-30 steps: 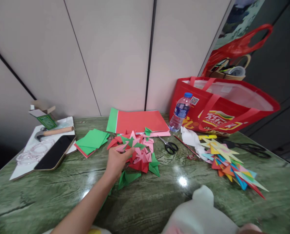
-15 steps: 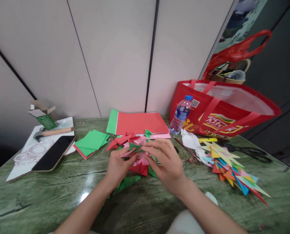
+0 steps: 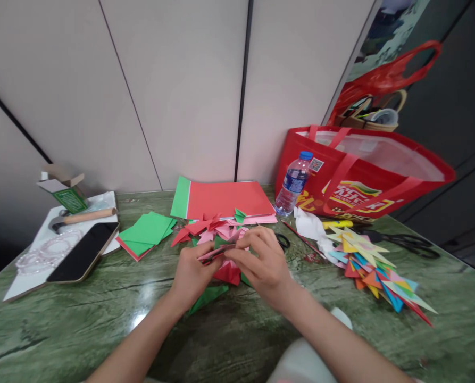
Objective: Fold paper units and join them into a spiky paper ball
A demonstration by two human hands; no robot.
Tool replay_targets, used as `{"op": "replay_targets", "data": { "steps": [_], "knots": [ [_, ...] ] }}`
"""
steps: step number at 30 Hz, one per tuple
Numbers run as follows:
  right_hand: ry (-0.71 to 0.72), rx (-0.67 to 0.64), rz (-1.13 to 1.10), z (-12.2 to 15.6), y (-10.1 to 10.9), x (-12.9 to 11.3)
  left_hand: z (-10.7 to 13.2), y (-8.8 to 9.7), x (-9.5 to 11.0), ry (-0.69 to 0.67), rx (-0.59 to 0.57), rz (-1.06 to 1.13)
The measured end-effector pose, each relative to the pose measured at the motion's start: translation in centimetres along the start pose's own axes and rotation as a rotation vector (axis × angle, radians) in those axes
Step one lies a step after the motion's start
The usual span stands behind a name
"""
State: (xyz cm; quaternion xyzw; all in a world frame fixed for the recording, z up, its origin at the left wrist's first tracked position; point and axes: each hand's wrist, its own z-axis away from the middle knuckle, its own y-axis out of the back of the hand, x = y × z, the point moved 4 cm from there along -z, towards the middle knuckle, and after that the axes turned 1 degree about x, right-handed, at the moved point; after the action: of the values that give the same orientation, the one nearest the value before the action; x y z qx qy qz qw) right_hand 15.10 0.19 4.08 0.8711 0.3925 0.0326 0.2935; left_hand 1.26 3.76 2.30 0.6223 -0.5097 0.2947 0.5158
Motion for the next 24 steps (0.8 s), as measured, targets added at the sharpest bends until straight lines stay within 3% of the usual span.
{"op": "replay_targets", "data": {
  "steps": [24],
  "knots": [
    [-0.126,-0.166,0.013,-0.07,-0.79,0.49,-0.10,-0.24,-0.84,-0.089,-0.059,-0.218]
  ]
}}
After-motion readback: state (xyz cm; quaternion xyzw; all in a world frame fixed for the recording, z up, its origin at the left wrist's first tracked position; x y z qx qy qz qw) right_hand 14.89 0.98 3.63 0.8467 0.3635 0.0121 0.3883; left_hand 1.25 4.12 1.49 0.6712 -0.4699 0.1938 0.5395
